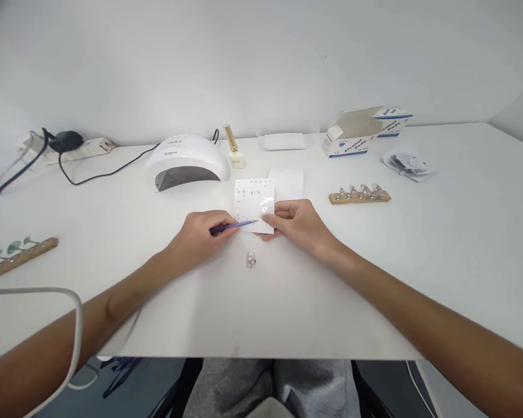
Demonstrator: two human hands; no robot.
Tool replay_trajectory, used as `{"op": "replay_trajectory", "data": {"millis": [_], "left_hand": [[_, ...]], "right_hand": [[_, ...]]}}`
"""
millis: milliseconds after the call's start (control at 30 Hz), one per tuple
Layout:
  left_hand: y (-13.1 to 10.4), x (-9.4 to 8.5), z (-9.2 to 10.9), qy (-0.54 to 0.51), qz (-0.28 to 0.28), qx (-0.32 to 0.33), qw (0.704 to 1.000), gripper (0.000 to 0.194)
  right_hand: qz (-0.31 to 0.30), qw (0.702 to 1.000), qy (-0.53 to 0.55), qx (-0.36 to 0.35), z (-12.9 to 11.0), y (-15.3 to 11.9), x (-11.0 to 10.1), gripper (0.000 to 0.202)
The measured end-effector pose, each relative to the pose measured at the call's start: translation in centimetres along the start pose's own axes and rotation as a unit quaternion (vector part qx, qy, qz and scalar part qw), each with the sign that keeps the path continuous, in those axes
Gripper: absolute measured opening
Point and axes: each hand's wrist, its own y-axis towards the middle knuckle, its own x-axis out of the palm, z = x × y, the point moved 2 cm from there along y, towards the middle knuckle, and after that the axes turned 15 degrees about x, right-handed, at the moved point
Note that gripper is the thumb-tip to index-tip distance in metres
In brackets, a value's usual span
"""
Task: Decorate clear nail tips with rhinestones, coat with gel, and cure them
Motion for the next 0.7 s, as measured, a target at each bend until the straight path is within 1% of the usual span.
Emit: {"op": "replay_trajectory", "data": {"millis": [300,500,700], "left_hand": [[0.00,-0.04,0.06,-0.014,-0.004,-0.015,1.000,0.019],[0.08,-0.04,0.14,-0.014,-0.010,-0.014,1.000,0.019],[0.14,0.03,0.10,-0.016,-0.009,-0.016,1.000,0.020]], "right_hand": [[-0.012,1.000,-0.005,-0.003,0.39,0.29,-0.15,0.018],[-0.031,0.999,0.024,0.006,0.32,0.25,-0.04,0.018],[-0.026,0.999,0.029,0.017,0.30,0.33,-0.08,0.016]]}}
